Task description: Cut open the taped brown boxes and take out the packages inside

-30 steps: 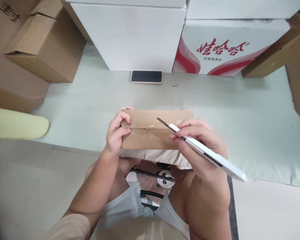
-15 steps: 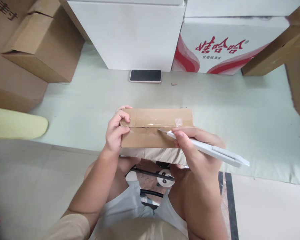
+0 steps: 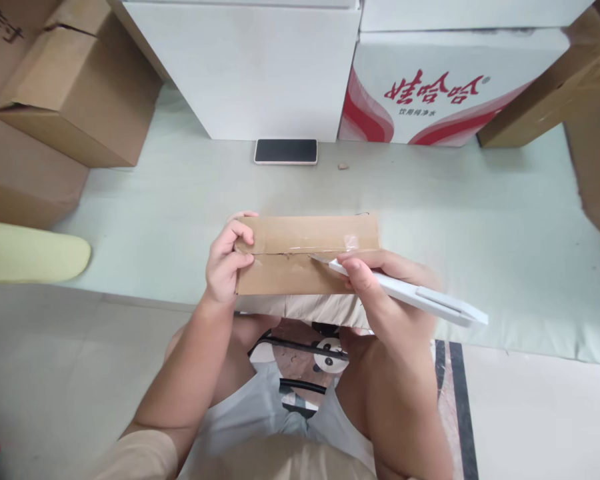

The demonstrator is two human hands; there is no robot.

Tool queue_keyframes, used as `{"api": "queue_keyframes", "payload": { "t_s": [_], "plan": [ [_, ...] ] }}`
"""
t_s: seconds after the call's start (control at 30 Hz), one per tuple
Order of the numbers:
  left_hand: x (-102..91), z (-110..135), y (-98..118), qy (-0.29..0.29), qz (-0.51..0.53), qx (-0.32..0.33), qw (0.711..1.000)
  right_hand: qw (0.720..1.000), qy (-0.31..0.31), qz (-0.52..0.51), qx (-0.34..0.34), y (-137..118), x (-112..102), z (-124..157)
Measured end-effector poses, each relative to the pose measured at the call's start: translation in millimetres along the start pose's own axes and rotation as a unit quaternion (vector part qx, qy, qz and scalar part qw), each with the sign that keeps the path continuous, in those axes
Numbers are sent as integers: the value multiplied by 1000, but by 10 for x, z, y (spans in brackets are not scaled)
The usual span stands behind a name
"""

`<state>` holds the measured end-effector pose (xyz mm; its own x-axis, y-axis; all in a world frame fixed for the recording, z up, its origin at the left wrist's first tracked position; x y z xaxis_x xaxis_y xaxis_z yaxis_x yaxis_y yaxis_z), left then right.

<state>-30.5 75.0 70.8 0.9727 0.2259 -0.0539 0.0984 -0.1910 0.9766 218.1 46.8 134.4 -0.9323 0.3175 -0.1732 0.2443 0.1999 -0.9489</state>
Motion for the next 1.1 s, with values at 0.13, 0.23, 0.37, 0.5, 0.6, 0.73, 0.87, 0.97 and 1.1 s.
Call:
{"api": "queue_keyframes", "payload": {
  "t_s": [0.13, 0.23, 0.37, 0.5, 0.6, 0.73, 0.87, 0.97, 1.1],
  "plan": [
    [3, -12, -2, 4, 6, 0, 1000, 1000, -6, 11, -13, 30, -2, 1],
    [7, -19, -11, 5, 9, -1, 1000, 999, -14, 23, -31, 8, 18, -17],
    [11, -24, -26, 8, 25, -6, 1000, 993, -69, 48, -80, -36, 77, -71],
    [10, -35, -36, 15, 23, -6, 1000, 994, -87, 25, -61, -41, 106, -97],
    [8, -45, -35, 21, 25, 0, 999, 998, -52, 0, -20, -47, 88, -75],
    [12, -50, -32, 25, 25, -9, 999, 1000, 9, -6, 7, -40, 15, -39],
    [13, -52, -27, 28, 33, -15, 999, 1000, 27, 9, 4, 16, -63, -55],
    [10, -52, -24, 27, 38, -8, 999, 999, 27, -3, 27, 71, -82, -73],
    [10, -52, -24, 22, 36, 2, 999, 998, 33, -33, 39, 92, -73, -67]
  ]
}}
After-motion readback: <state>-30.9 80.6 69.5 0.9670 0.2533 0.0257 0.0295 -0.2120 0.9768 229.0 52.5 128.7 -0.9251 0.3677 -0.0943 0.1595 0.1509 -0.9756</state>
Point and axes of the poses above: each hand's wrist, its own z-axis away from the middle knuckle, its own x-axis out of the palm, y = z × x, the point moved 2 cm from there along -z, towards the middle knuckle, and after that the axes turned 7 degrees about y, right-handed, at the moved point
